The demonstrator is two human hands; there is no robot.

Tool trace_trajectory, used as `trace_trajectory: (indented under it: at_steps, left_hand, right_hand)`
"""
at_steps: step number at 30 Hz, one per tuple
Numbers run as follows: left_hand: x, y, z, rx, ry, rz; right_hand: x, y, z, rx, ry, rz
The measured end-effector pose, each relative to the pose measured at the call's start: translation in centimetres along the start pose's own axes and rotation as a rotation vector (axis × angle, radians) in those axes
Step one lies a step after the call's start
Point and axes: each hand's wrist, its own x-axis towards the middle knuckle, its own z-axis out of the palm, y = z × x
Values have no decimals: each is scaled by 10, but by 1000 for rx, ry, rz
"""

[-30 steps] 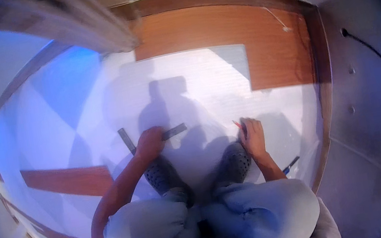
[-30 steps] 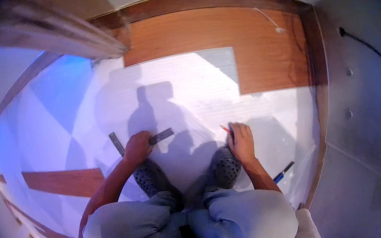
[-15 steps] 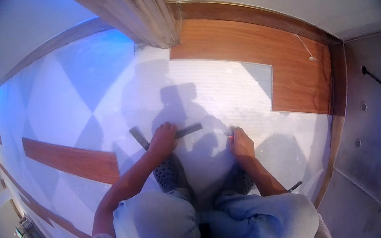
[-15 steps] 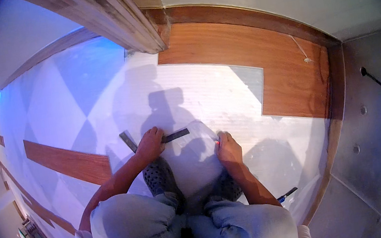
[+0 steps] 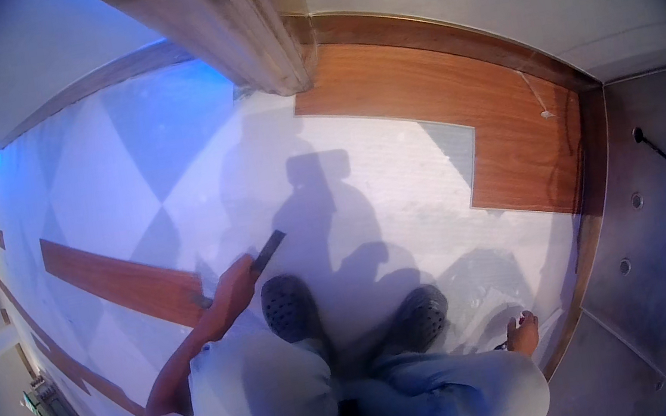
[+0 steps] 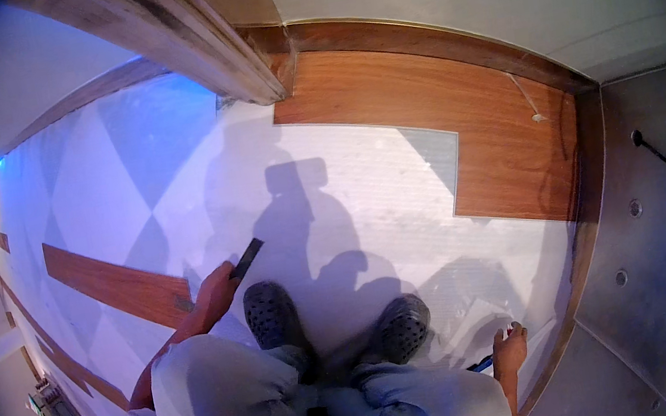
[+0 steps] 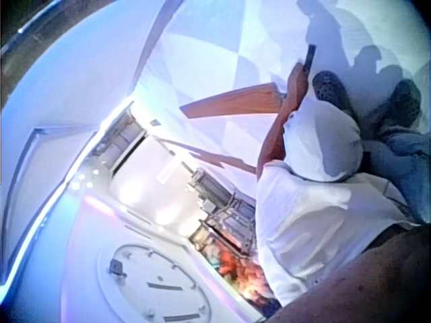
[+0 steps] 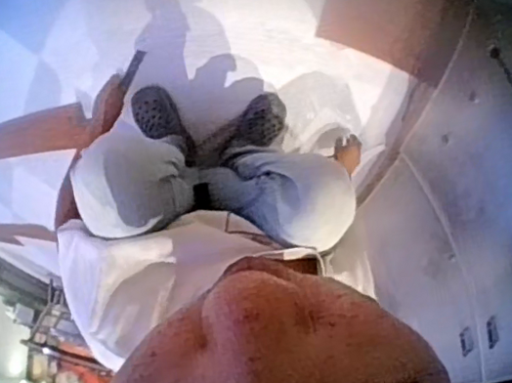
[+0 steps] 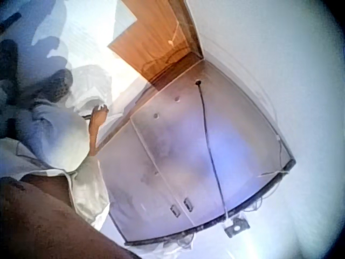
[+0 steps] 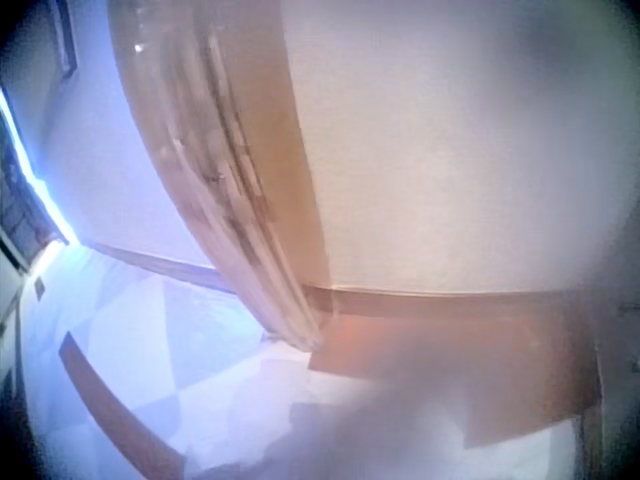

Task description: The person measures and cuts a flooring plank using a table saw, then fits it into a corner by marking it with a pencil and square before trimming it with a utility knife.

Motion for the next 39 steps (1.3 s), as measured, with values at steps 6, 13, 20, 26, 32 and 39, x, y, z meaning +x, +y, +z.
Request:
trace_trajectory:
  at_steps: [6, 13, 20, 26, 32, 39]
  left_hand:
    - [-10, -48, 34, -52, 11, -234]
    - [16, -39, 19, 171, 48, -124]
    - [86, 33, 2, 344, 273, 73]
    - [104, 29, 16, 415, 231, 44]
    - [92, 30, 20, 416, 160, -25]
    - [116, 50, 3, 404, 85, -44]
  right_hand:
    - [35, -61, 1, 242, -188, -405]
    - [92, -108, -20, -11, -290, -1077]
    - [280, -156, -126, -405, -223, -1273]
    - [343, -291, -49, -288, -178, -1359]
    - [340, -306, -17, -110, -55, -1534]
    - [340, -297, -32, -164, -115, -1360]
